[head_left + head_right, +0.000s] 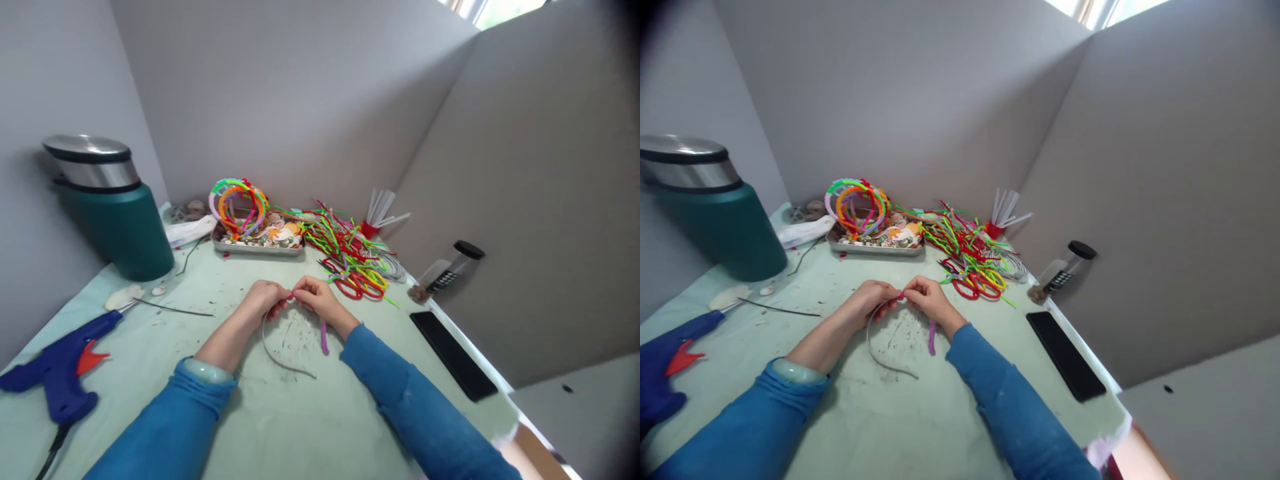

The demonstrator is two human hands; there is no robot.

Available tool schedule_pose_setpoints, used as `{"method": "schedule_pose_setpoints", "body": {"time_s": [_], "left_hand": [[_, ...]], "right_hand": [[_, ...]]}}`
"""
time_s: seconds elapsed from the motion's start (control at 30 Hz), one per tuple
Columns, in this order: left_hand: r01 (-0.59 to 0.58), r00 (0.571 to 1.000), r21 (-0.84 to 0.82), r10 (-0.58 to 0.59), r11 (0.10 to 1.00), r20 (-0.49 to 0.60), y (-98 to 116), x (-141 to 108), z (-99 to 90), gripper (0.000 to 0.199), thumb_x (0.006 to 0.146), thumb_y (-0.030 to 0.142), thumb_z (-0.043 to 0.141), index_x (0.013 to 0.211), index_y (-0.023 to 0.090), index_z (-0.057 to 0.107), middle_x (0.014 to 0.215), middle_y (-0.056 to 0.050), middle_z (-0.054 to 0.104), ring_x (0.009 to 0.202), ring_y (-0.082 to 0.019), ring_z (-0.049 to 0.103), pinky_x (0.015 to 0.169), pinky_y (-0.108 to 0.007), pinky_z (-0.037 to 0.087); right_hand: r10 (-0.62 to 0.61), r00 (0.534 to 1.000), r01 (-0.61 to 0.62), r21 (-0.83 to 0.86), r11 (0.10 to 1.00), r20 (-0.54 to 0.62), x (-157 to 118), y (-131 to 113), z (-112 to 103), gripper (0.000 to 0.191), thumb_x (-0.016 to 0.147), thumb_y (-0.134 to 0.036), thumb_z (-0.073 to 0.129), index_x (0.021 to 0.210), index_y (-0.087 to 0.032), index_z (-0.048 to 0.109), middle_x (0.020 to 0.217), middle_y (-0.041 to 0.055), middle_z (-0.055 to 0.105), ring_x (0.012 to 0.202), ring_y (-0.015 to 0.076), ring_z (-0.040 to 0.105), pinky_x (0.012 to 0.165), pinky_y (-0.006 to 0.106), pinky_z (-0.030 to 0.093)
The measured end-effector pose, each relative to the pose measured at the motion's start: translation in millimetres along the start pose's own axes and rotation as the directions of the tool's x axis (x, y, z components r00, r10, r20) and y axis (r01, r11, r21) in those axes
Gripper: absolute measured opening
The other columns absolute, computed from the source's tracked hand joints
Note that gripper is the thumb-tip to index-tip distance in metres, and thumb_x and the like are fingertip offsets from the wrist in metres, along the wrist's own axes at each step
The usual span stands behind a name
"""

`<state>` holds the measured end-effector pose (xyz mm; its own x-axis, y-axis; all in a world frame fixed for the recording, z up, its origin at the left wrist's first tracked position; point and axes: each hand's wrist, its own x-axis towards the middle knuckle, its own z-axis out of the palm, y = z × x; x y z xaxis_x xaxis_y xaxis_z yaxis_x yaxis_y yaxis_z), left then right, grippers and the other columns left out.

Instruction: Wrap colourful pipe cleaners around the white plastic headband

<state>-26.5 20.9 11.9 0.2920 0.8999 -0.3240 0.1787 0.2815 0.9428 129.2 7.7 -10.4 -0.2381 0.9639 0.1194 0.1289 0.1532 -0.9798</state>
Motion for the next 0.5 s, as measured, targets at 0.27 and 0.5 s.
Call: {"method": "schedule_pose_setpoints", "body": {"time_s": [0.27, 0.5], "left_hand": [[-0.050, 0.998, 0.036, 0.051, 0.998, -0.028, 2.6, -8.4, 4.8, 0.036, 0.066, 0.048, 0.057, 0.056, 0.014, 0.051, 0.039, 0.004, 0.047, 0.030, -0.006, 0.037, 0.031, -0.019, 0.023], [0.082, 0.995, 0.042, -0.080, 0.996, -0.055, 0.7, -0.1, 6.8, 0.043, 0.061, 0.057, 0.058, 0.058, 0.015, 0.050, 0.039, 0.006, 0.043, 0.027, -0.004, 0.029, 0.029, -0.019, 0.016]], "right_hand": [[-0.092, 0.994, 0.091, -0.037, 0.995, -0.050, 3.1, 10.5, 0.8, 0.006, 0.073, -0.022, 0.053, 0.072, -0.017, 0.055, 0.054, -0.0043, 0.050, 0.048, 0.0081, 0.041, 0.046, 0.019, 0.031], [-0.121, 0.991, 0.121, -0.005, 0.993, -0.055, 3.4, 8.6, -2.0, 0.007, 0.072, -0.022, 0.052, 0.069, -0.017, 0.055, 0.055, -0.0038, 0.050, 0.050, 0.0092, 0.043, 0.048, 0.020, 0.033]]}}
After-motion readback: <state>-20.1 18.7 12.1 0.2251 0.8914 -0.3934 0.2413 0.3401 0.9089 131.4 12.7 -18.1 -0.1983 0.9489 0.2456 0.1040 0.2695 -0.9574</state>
